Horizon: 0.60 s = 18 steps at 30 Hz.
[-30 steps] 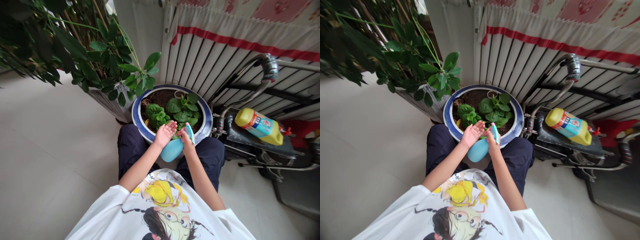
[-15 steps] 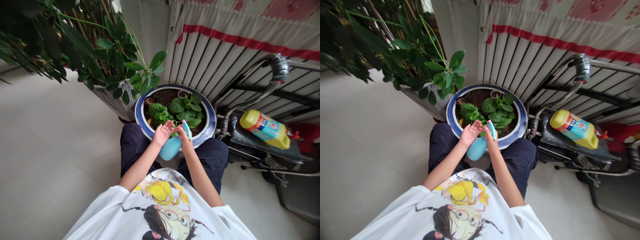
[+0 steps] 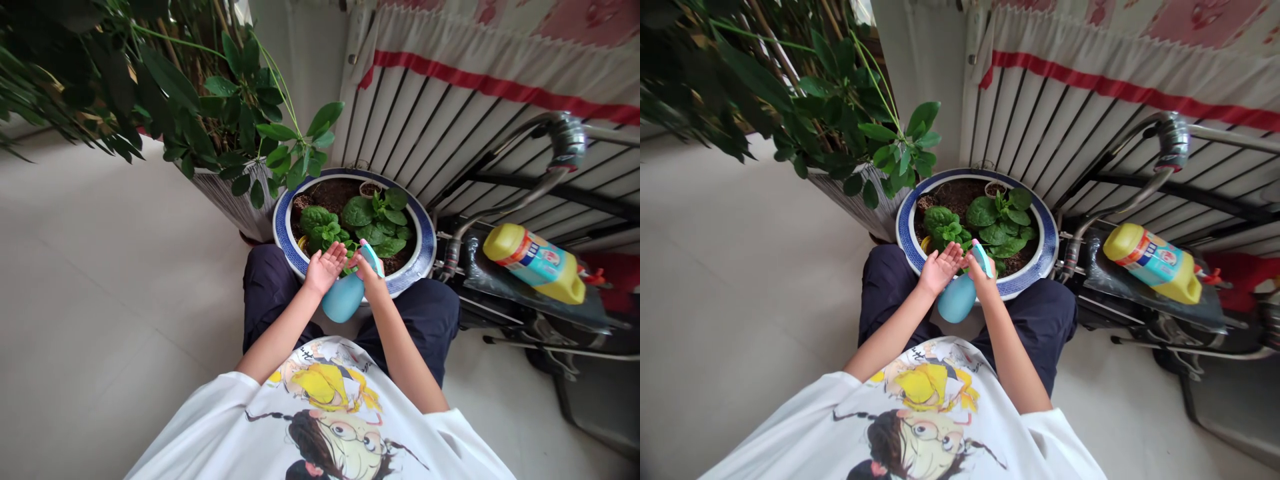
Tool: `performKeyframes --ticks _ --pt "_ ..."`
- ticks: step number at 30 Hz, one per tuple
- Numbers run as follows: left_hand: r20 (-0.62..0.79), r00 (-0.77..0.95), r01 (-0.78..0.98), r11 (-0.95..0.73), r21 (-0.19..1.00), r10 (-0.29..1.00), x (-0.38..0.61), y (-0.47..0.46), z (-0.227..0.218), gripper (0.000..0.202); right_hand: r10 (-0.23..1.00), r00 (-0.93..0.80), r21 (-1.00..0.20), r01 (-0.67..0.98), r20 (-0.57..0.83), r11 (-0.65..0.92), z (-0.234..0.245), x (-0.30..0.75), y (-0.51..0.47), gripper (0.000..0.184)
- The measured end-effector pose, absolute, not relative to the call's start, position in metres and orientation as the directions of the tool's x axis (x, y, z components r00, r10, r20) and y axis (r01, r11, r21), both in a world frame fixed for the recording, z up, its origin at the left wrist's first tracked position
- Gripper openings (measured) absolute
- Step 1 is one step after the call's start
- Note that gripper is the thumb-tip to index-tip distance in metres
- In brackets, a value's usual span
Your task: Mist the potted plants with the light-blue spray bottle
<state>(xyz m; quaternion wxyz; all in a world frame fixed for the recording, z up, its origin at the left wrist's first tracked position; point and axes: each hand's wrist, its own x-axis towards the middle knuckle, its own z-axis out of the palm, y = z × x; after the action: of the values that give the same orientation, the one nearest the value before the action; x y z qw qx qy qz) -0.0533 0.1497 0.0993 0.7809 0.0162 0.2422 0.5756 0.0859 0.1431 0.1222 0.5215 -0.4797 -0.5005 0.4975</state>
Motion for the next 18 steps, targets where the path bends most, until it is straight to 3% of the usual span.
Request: performKeyframes --ticks 3,6,10,14,18 --pt "-0.359 0.202 -0.784 0.37 0.499 0.911 -0.052 0.148 0.109 0.049 0.991 -0.037 -0.992 0.017 0.128 0.129 0.127 0.09 0.139 0.029" --pt "-0.318 0.177 -0.538 0.362 0.761 0.931 -0.036 0.142 0.12 0.049 0.979 -0.012 -0.968 0.143 0.205 0.204 0.129 0.092 0.134 0.025" --pt "-0.125 0.023 -0.13 0.127 0.983 0.992 -0.005 0.126 0.125 0.049 0.936 0.161 -0.922 0.285 0.314 0.26 0.13 0.087 0.129 0.024" --pt "0.124 0.006 0.353 -0.118 0.928 0.992 0.007 0.112 0.123 0.048 0.874 0.325 -0.909 0.333 0.361 0.252 0.134 0.085 0.122 0.019" --pt "0.365 0.144 0.486 -0.387 0.784 0.92 0.004 0.107 0.114 0.049 0.846 0.396 -0.91 0.349 0.358 0.222 0.139 0.089 0.118 0.021"
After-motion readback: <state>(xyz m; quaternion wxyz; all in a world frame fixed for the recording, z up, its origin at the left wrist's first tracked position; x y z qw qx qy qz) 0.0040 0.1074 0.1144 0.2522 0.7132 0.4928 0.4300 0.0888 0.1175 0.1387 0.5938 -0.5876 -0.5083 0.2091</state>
